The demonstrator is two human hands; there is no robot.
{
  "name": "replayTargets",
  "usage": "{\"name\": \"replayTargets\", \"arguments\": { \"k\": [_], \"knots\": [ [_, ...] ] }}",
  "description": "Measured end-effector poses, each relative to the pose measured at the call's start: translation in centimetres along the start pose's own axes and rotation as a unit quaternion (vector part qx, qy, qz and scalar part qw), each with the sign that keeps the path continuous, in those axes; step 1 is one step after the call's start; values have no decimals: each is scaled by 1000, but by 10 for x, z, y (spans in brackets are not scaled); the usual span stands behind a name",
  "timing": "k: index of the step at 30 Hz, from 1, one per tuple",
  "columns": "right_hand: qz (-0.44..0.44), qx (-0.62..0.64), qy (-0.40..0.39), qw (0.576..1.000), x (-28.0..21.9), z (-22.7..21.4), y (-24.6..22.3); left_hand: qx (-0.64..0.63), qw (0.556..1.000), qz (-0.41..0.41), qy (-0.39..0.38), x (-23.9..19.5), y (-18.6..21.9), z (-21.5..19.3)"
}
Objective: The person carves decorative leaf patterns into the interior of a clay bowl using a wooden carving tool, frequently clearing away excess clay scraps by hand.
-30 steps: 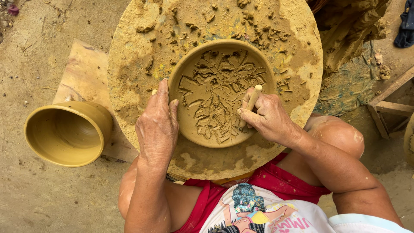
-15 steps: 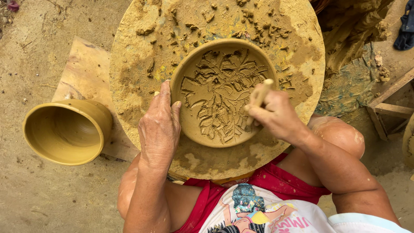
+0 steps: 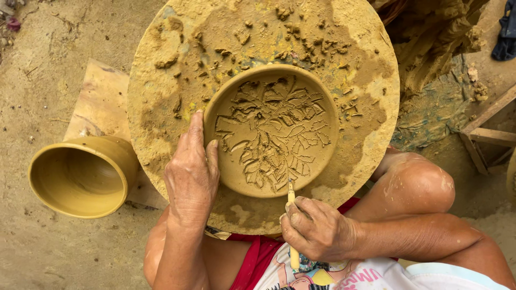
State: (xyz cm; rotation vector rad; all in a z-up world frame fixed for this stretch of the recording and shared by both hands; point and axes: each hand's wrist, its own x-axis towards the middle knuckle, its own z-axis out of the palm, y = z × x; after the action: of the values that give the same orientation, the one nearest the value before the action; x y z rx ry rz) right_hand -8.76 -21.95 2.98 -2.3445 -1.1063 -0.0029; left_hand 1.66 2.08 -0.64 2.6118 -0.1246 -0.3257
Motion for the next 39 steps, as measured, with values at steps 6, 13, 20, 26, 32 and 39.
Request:
{"name": "replayTargets", "arguments": {
  "k": [6, 13, 20, 26, 32, 39],
  "knots": [
    [16, -10, -18, 1000, 1, 2, 3, 9, 1000, -9, -18, -2, -2, 1],
    [26, -14, -9, 1000, 3, 6, 8, 13, 1000, -1, -9, -5, 1, -2],
    [23, -13, -15, 1000, 3, 8, 9, 18, 999, -21, -28, -6, 2, -3],
    [25, -14, -18, 999, 2, 9, 10, 12, 999, -27, -26, -8, 2, -1],
    [44, -13, -26, 999, 3, 9, 8, 13, 999, -28, -24, -9, 2, 1],
    [41, -23, -41, 998, 4, 4, 7, 11, 1000, -20, -14, -10, 2, 0]
  ]
}}
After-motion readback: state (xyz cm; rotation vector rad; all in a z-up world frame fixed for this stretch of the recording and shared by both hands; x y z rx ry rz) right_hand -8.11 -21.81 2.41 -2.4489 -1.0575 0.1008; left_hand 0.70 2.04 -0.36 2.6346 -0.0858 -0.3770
